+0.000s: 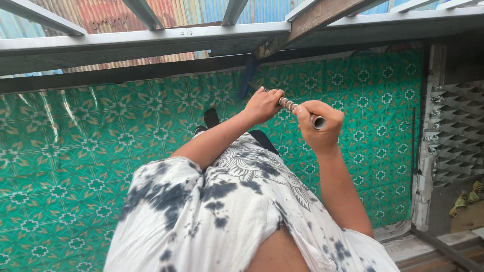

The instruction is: The person uses a broom to sweep debris across a green tiled floor, maneuvering the broom head around the workspace in short strokes.

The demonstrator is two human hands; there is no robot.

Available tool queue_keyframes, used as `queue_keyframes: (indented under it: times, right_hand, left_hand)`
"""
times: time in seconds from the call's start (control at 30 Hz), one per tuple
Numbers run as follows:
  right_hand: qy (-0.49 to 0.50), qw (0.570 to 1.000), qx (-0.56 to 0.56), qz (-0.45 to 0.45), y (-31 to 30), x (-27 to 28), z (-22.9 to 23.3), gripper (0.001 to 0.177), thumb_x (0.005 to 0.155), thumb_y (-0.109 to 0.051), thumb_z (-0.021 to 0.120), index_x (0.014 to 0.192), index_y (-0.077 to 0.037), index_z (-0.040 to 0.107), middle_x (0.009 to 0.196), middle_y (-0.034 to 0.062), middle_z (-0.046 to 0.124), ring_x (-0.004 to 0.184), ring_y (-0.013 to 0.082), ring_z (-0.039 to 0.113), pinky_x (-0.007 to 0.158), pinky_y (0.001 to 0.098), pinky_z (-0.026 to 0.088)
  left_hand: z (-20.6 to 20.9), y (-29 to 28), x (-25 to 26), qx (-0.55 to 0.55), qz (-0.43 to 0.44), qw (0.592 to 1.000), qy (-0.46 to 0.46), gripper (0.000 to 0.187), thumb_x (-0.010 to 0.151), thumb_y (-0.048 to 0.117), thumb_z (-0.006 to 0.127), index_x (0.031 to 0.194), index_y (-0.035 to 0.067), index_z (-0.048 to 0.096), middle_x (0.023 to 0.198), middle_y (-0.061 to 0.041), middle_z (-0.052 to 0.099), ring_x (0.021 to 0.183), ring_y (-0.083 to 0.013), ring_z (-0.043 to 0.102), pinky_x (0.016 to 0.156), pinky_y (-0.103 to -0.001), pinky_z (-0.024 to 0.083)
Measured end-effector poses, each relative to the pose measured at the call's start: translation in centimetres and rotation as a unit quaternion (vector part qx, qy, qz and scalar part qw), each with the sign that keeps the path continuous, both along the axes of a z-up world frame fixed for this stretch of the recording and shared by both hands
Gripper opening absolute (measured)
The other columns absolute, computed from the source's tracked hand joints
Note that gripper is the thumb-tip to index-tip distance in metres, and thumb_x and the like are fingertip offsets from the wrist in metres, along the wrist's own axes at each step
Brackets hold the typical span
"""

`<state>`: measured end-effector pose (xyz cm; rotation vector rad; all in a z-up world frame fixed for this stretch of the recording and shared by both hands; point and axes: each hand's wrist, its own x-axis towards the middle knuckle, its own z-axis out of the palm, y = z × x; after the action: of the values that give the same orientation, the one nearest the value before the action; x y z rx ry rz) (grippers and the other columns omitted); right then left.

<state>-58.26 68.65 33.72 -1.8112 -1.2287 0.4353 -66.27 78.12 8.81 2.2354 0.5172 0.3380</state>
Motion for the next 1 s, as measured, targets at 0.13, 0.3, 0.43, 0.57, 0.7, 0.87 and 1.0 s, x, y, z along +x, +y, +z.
queue_keyframes:
  times: [0.13,0.3,0.43,0.57,0.7,0.87,1.0]
  right_hand:
    - [0.013,1.0,-0.022,0.014,0.3,-0.5,-2.9,0.013,0.098,-0.005,0.069,0.088,0.002,0.073,0.076,0.0065,0.071,0.06,0.012,0.066,0.054,0.0246,0.048]
    - [0.149,0.989,-0.017,0.013,0.0,-2.5,-6.6,0.013,0.098,-0.007,0.067,0.091,0.002,0.073,0.087,0.0072,0.074,0.064,0.0113,0.07,0.055,0.0235,0.055]
    - [0.2,0.98,-0.002,0.006,-1.4,-5.7,-7.5,0.013,0.098,-0.007,0.066,0.092,0.002,0.074,0.088,0.0088,0.075,0.065,0.013,0.072,0.055,0.0239,0.057]
    - [0.228,0.973,-0.001,-0.029,-5.0,-9.8,-6.8,0.014,0.1,-0.006,0.066,0.094,0.002,0.075,0.088,0.0095,0.075,0.068,0.0142,0.072,0.059,0.0242,0.058]
    - [0.18,0.979,0.04,-0.086,-9.8,-14.0,-4.0,0.012,0.099,-0.006,0.065,0.096,0.002,0.074,0.093,0.0102,0.076,0.072,0.014,0.072,0.062,0.0262,0.062]
    - [0.023,0.983,0.034,-0.176,-16.5,-21.3,-0.8,0.01,0.098,-0.003,0.067,0.092,0.002,0.073,0.09,0.0101,0.075,0.07,0.0149,0.072,0.061,0.0272,0.058]
    - [-0.098,0.972,0.026,-0.211,-20.5,-26.6,-0.6,0.006,0.096,-0.002,0.072,0.092,0.003,0.071,0.087,0.0113,0.073,0.073,0.0191,0.07,0.065,0.0311,0.055]
  left_hand:
    - [-3.0,0.5,-0.6,0.007,-0.035,0.999,0.016,0.03,0.094,0.028,0.065,0.119,0.013,0.055,0.114,-0.009,0.069,0.108,-0.0314,0.067,0.104,-0.056,0.043]
    - [-5.8,2.4,-6.2,0.038,-0.016,0.996,0.083,0.034,0.097,0.033,0.066,0.122,0.012,0.056,0.112,-0.014,0.068,0.105,-0.0358,0.067,0.108,-0.061,0.039]
    - [-4.1,2.8,-11.8,0.064,-0.028,0.992,0.107,0.034,0.096,0.031,0.065,0.123,0.011,0.056,0.108,-0.013,0.068,0.102,-0.0355,0.068,0.109,-0.061,0.038]
    - [-2.3,1.0,-14.9,0.099,-0.045,0.985,0.131,0.03,0.097,0.03,0.067,0.115,0.009,0.057,0.104,-0.013,0.067,0.098,-0.0346,0.069,0.105,-0.058,0.043]
    - [-0.6,-3.5,-15.8,0.109,-0.044,0.993,0.023,0.026,0.092,0.023,0.068,0.112,0.01,0.057,0.111,-0.011,0.068,0.097,-0.0314,0.07,0.097,-0.054,0.045]
    - [2.0,-10.2,-15.6,0.042,-0.143,0.989,-0.006,0.029,0.089,0.026,0.068,0.114,0.014,0.057,0.114,-0.009,0.068,0.1,-0.0309,0.069,0.09,-0.049,0.046]
    - [1.5,-14.9,-15.8,0.063,-0.268,0.961,0.028,0.027,0.094,0.032,0.066,0.116,0.019,0.058,0.112,-0.006,0.068,0.1,-0.0289,0.07,0.091,-0.052,0.044]
